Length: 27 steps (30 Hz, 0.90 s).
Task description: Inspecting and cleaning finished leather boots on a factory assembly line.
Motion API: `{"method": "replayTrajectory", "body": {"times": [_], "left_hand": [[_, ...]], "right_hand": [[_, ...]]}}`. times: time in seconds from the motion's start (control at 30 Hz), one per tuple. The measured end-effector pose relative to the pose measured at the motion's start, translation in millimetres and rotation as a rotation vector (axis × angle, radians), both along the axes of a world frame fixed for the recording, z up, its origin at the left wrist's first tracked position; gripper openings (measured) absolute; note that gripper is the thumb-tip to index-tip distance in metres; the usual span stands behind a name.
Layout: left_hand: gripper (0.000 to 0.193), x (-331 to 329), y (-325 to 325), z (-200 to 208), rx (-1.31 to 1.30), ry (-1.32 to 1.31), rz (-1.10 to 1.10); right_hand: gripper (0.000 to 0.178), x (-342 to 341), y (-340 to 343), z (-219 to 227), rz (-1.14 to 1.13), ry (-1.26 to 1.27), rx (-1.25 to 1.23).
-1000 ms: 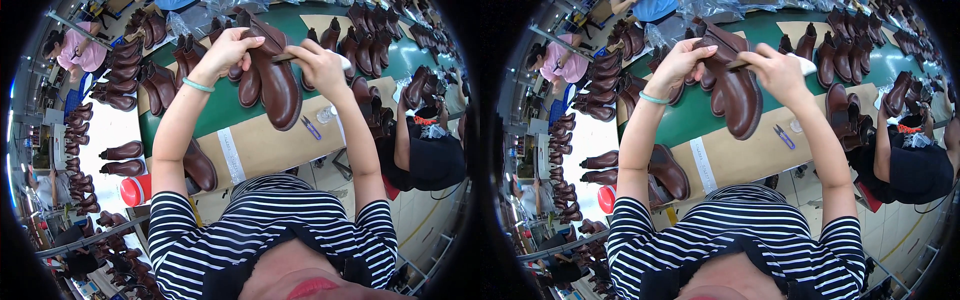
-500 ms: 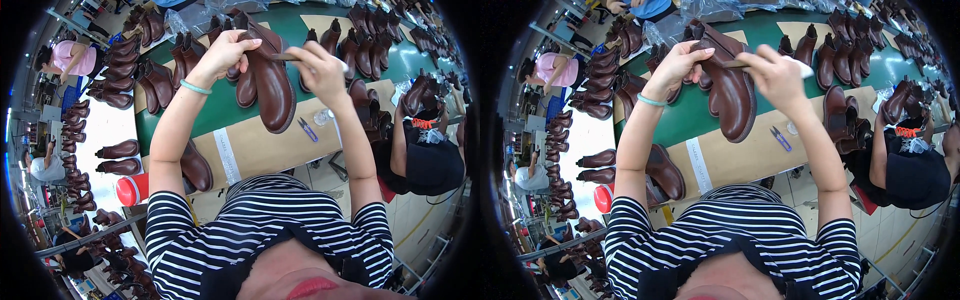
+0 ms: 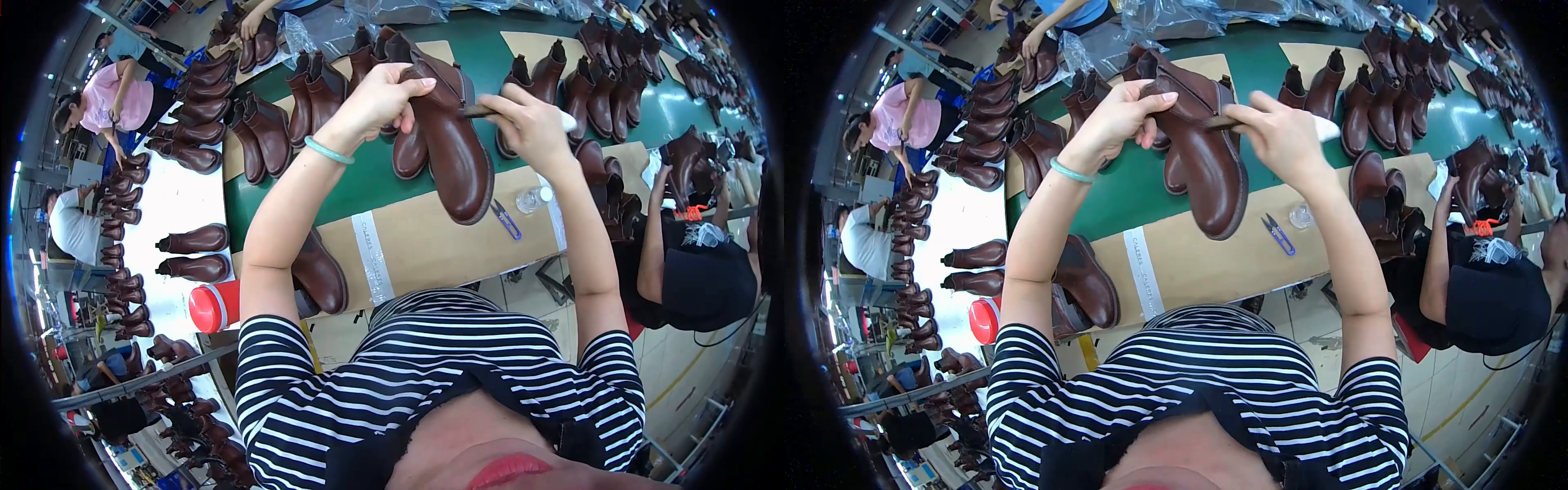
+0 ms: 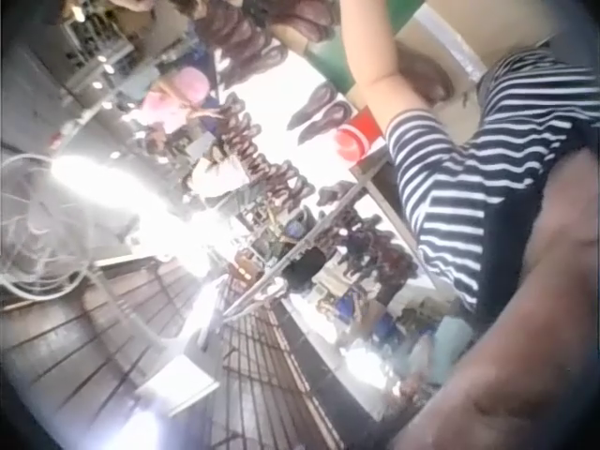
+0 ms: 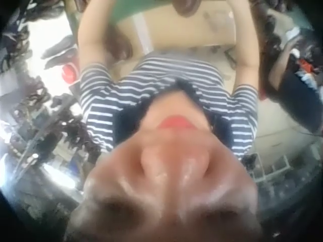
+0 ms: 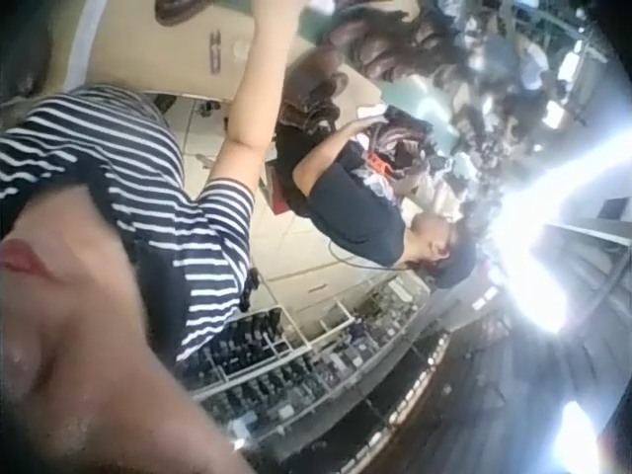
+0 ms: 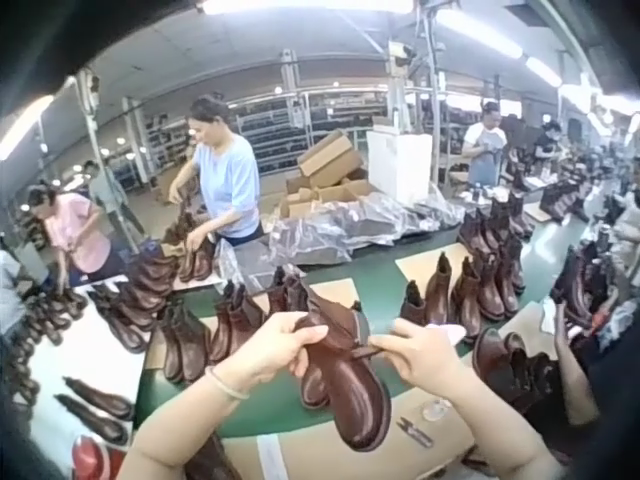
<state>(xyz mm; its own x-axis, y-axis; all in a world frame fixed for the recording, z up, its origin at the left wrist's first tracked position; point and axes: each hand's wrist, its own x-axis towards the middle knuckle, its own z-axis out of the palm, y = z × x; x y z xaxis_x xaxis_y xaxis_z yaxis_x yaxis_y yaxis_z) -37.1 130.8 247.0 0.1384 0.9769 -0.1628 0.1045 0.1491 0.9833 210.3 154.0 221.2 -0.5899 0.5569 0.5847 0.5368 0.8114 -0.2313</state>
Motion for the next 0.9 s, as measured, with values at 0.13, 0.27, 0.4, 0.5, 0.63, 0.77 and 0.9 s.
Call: {"method": "replayTrajectory", "body": {"times": [0.13,0.27,0.4,0.5,0.63,0.77,0.9], "left_hand": [[0.018,-2,-2,8,-0.009,0.053,-0.007],[0.019,-3,4,3,-0.01,0.073,-0.009],[0.019,-2,-2,-9,0.021,0.038,0.053],[0.019,-1,2,-8,0.01,0.06,0.046],[0.017,1,0,-11,-0.034,0.022,0.052],[0.018,-3,0,-17,-0.018,0.117,0.069],[0.019,-10,5,-15,-0.03,0.16,0.011]], "right_hand": [[0.025,-13,-17,13,0.028,0.107,-0.037],[0.025,-22,-15,4,0.041,0.029,-0.001],[0.026,-7,-19,10,0.001,-0.093,-0.093],[0.027,-23,-21,10,0.013,-0.003,-0.081],[0.026,-19,-12,-4,0.095,0.035,-0.062],[0.025,-20,-23,7,0.043,-0.081,-0.141],[0.024,-33,-14,-11,0.049,0.01,-0.023]]}}
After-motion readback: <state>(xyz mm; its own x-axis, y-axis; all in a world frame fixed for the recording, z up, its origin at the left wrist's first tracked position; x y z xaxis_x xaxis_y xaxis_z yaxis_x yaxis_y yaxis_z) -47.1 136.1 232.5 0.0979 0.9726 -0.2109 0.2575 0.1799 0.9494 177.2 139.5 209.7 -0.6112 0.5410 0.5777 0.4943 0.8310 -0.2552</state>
